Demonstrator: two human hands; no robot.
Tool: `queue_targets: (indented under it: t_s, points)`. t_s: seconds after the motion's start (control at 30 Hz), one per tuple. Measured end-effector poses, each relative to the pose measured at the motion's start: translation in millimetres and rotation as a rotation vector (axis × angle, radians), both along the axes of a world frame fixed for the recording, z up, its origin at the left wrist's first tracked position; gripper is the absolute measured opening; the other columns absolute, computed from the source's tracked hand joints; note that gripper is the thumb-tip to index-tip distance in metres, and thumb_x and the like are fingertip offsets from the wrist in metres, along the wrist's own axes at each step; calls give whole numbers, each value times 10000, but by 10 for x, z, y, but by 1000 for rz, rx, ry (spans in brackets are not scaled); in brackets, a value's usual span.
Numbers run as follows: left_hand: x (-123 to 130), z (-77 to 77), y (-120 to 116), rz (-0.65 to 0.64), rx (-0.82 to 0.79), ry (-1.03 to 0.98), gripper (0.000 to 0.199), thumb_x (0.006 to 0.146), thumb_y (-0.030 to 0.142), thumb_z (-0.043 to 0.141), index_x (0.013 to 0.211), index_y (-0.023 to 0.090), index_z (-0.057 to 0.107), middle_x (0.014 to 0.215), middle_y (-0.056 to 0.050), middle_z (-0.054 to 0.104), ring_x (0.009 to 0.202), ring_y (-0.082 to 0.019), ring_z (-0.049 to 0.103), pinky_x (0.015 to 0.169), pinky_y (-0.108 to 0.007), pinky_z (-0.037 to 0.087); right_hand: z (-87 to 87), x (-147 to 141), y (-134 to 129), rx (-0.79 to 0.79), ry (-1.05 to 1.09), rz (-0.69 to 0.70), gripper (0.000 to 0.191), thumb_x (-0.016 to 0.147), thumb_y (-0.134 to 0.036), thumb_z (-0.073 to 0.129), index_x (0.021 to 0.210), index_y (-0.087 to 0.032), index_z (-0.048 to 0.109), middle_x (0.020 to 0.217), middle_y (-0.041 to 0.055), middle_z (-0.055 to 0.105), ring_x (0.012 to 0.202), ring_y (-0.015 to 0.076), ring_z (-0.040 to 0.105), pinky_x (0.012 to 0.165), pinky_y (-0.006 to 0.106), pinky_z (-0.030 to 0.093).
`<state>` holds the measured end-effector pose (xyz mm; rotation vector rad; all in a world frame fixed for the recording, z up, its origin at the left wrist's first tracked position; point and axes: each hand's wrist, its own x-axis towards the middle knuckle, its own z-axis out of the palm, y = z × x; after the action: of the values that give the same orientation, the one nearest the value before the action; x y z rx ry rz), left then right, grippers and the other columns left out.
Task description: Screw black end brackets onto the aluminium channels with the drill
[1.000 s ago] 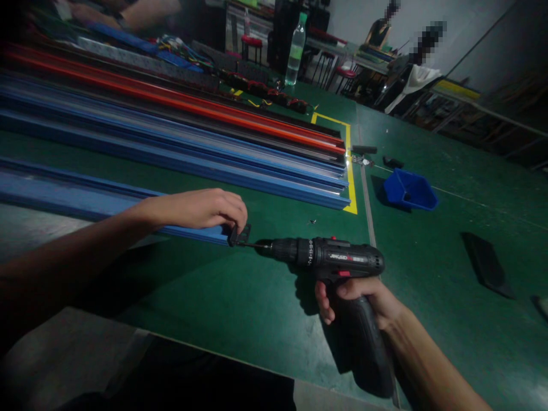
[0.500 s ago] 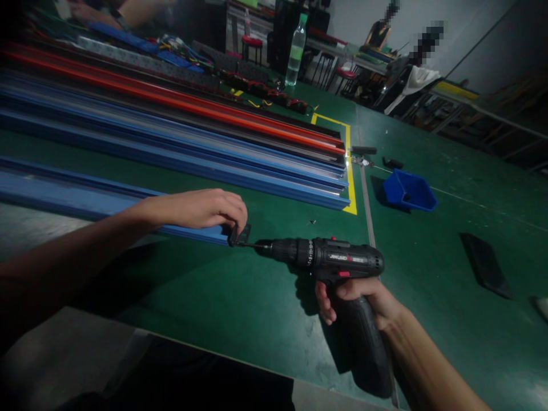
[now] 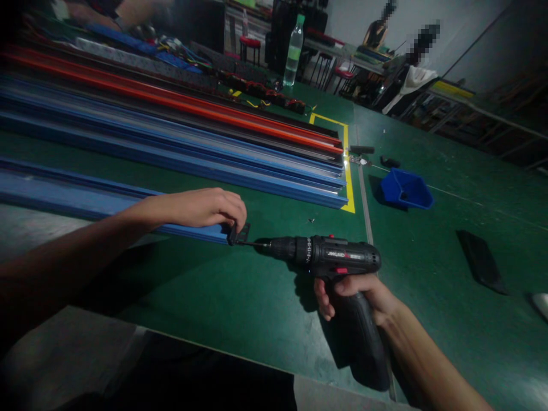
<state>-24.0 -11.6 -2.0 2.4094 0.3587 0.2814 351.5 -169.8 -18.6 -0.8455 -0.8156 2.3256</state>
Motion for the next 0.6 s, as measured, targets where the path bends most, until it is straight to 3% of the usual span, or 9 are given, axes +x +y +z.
queue_targets:
  t_s: [0.47, 0.6]
  points:
    - [-7, -18, 9, -1, 24, 19, 217, 975, 114, 578, 893, 202, 759, 953, -40, 749, 897, -145, 679, 822, -230, 469, -26, 32, -4, -6, -21, 11, 338, 793, -268, 689, 1030, -42, 774, 873, 150, 730, 751, 234, 700, 735, 372, 570]
    - [-10, -28, 12, -2, 30, 11, 217, 974, 112, 577, 896, 204, 757, 959, -38, 752, 905, -147, 679, 825, -235, 469, 38, -1, -12, -23, -99, -17, 242, 786, -325, 769, 954, -151, 778, 812, 124, 724, 677, 248, 659, 674, 409, 568]
